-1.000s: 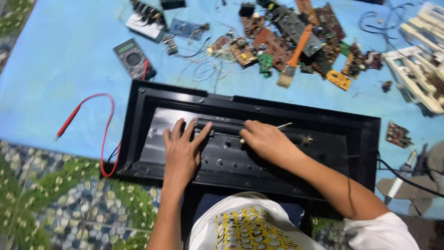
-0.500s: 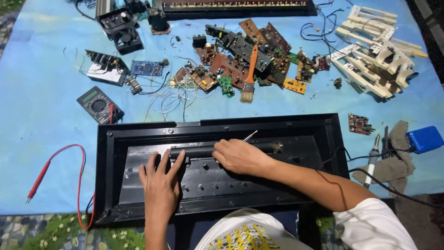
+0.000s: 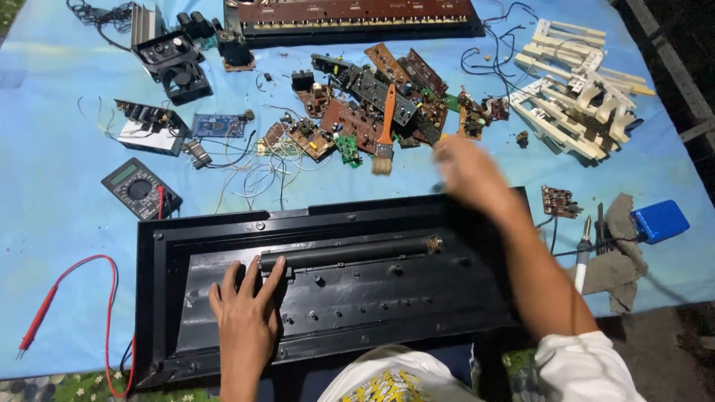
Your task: The person removes screws from the interior of a keyboard case using a manual screwdriver.
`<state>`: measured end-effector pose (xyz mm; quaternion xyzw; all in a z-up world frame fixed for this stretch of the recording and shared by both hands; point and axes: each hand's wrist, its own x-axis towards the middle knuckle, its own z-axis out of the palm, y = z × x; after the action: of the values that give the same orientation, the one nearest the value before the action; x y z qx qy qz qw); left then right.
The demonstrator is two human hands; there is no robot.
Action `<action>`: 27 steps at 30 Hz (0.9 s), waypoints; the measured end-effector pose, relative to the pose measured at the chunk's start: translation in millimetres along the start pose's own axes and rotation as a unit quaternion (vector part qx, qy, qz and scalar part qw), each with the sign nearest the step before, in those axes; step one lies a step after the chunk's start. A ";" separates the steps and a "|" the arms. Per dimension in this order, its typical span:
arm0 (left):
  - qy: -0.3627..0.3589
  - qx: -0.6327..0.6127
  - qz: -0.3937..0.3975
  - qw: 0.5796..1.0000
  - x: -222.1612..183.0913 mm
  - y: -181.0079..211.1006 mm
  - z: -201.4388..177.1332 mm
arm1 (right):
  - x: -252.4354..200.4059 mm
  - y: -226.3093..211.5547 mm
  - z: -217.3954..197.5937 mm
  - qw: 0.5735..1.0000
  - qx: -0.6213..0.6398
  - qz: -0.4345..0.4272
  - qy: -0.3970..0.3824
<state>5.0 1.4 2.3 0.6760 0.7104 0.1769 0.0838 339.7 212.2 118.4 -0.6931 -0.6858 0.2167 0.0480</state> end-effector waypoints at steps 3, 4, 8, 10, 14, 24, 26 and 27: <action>-0.003 0.000 0.000 1.000 0.5 2.4 -3.5 | 43.9 74.6 -15.8 0.998 -0.016 0.065 0.011; -0.002 -0.002 0.001 1.000 0.5 2.0 -1.7 | 53.1 96.4 -14.3 0.998 -0.017 0.066 0.012; -0.010 0.003 -0.010 1.000 0.0 -1.3 2.8 | 77.9 151.9 -8.6 0.990 -0.091 0.102 -0.039; -0.008 0.004 -0.008 1.000 0.0 -2.0 2.6 | 84.6 172.4 -2.2 0.988 -0.082 0.122 -0.049; -0.012 -0.003 -0.007 1.000 -0.1 -0.5 0.2 | 97.3 213.4 14.5 0.993 -0.064 0.094 -0.039; -0.009 0.004 -0.004 1.000 0.7 -0.7 1.5 | 101.6 234.2 15.8 0.995 -0.058 0.083 0.001; -0.006 0.007 -0.004 1.000 -0.3 0.0 0.6 | 90.9 211.4 6.2 0.995 -0.051 0.084 0.016; -0.001 0.009 -0.003 1.000 -0.3 0.5 0.4 | 86.1 199.9 0.8 0.995 -0.043 0.084 0.033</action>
<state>5.6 1.2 2.2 0.6750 0.7137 0.1694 0.0789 522.4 284.7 24.7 -0.7569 -0.6315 0.1668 0.0224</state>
